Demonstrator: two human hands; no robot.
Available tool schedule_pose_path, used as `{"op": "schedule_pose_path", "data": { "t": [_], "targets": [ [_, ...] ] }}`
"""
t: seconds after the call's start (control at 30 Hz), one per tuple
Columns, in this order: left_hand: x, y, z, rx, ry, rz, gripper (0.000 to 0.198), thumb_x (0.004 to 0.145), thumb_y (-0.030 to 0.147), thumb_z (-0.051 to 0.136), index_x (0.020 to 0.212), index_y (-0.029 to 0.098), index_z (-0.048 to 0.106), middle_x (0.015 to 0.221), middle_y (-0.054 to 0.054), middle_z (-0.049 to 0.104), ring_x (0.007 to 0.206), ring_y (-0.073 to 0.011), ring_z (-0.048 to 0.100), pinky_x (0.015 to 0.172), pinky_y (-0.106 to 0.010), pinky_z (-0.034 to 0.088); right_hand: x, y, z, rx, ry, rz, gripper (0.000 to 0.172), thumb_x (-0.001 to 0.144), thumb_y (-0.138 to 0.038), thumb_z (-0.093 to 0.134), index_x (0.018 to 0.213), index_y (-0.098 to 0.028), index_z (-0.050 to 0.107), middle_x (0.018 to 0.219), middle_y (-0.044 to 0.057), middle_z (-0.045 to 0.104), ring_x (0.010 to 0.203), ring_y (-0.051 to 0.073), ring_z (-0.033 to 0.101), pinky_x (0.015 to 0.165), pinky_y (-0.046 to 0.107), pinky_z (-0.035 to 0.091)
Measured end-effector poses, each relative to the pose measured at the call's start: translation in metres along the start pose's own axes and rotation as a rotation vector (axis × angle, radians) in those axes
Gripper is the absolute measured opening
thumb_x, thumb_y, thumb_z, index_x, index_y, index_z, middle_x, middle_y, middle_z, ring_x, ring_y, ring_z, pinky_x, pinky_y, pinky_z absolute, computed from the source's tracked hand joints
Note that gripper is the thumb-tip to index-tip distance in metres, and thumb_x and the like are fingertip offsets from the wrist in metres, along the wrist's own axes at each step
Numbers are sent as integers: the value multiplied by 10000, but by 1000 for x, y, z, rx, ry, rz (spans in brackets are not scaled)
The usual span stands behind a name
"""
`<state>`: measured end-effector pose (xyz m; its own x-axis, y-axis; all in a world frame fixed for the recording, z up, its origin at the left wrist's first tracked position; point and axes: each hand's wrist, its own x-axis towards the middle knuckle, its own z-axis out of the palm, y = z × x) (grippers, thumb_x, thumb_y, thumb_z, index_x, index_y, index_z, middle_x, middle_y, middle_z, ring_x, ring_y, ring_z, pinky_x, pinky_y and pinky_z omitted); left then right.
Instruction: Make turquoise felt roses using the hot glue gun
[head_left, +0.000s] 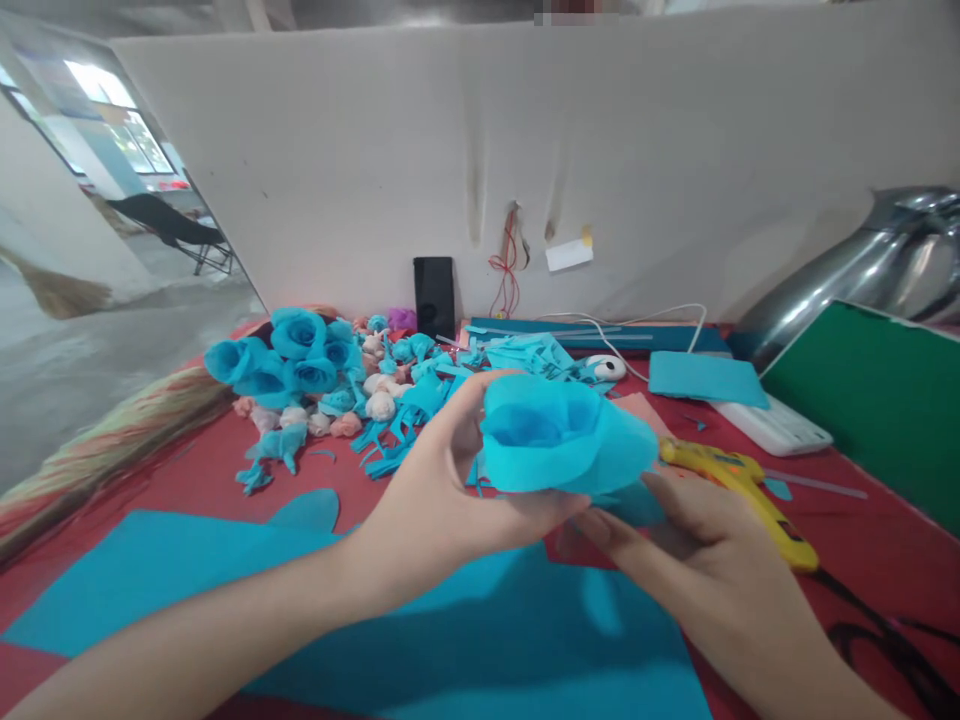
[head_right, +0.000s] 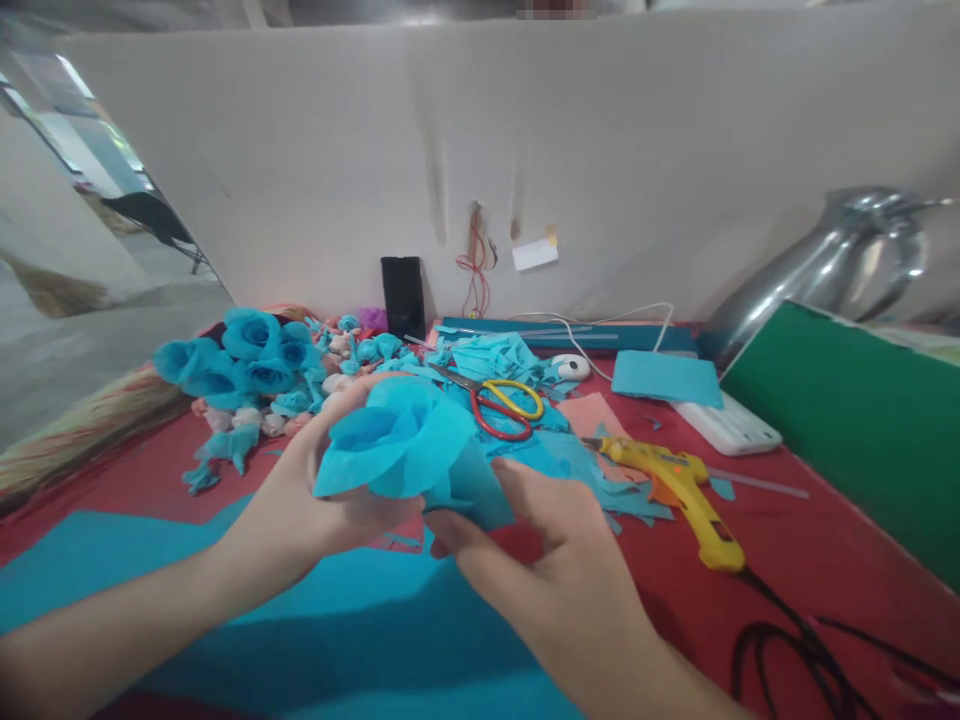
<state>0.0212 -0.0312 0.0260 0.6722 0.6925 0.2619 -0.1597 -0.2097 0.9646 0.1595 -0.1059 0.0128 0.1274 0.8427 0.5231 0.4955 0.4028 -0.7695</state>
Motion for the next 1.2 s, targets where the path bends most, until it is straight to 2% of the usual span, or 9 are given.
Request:
{"op": "schedule_pose_path", "data": {
  "t": [0.13, 0.23, 0.33, 0.43, 0.57, 0.7, 0.87, 1.0, 1.2],
  "targets": [
    [2, -1, -1, 80, -33, -11, 634, 643, 166, 683, 1188, 246, 370, 940, 2, 664, 847, -187, 651, 668, -217, 555, 3, -1, -9, -99, -22, -62, 155, 745, -220, 584, 590, -226, 580, 525, -54, 587, 490, 128, 560, 489, 195, 466],
    [1, -1, -3, 124, -119, -10, 791, 664, 161, 676, 1300, 288, 224, 1035, -3, 638, 964, -198, 616, 752, -235, 546, 3, 0, -19, -184, -107, -89, 142, 767, -230, 565, 626, -220, 584, 536, -47, 559, 515, 125, 546, 494, 195, 462],
    [1, 1, -7, 291, -142, 92, 911, 612, 180, 733, 1327, 320, 187, 1226, -23, 519, 1186, -228, 451, 912, -275, 471, 4, 3, -27, -268, -178, -146, 140, 779, -219, 547, 641, -208, 569, 572, -31, 551, 577, 133, 558, 511, 205, 455],
    [1, 5, -11, 497, -115, 234, 970, 566, 257, 766, 1333, 331, 177, 1387, -41, 294, 1295, -275, 264, 1044, -375, 327, 4, 8, -31, -419, -148, -301, 223, 799, -201, 493, 577, -184, 506, 556, -7, 529, 592, 150, 550, 521, 244, 422],
    [1, 10, -13, 800, -214, 350, 885, 679, 343, 644, 1360, 277, 82, 1396, -60, 260, 1313, -258, 196, 1095, -411, 190, 2, 12, -30, -625, -163, -421, 236, 808, -145, 467, 576, -160, 506, 540, -1, 498, 534, 144, 477, 556, 295, 370],
    [-3, 9, -8, 1122, -303, 448, 716, 721, 242, 553, 1330, 174, 182, 1351, -56, 364, 1326, -183, 143, 1116, -329, 30, 1, 12, -26, -739, -193, -552, 308, 834, -110, 413, 545, -150, 514, 530, 14, 501, 545, 154, 465, 590, 311, 364],
    [-3, 2, -4, 1215, -385, 473, 616, 740, 176, 476, 1310, 139, 245, 1197, -45, 523, 1243, -158, 295, 1088, -380, -119, -6, 13, -21, -894, -249, -672, 346, 816, -61, 400, 508, -164, 520, 521, 24, 496, 560, 180, 459, 614, 334, 345],
    [-2, 0, -6, 1190, -378, 457, 542, 730, 150, 480, 1255, 150, 344, 1064, -29, 589, 1106, -171, 426, 1079, -444, -123, -7, 13, -20, -987, -296, -695, 314, 786, -32, 409, 525, -161, 526, 543, 26, 504, 584, 190, 475, 645, 352, 342],
    [-1, -1, -7, 1197, -299, 453, 428, 733, 177, 514, 1155, 167, 449, 935, -15, 607, 1039, -166, 460, 1099, -435, -35, -5, 14, -24, -860, -269, -651, 330, 828, -81, 417, 538, -152, 560, 559, 38, 527, 587, 188, 475, 656, 354, 350]
  ]
}}
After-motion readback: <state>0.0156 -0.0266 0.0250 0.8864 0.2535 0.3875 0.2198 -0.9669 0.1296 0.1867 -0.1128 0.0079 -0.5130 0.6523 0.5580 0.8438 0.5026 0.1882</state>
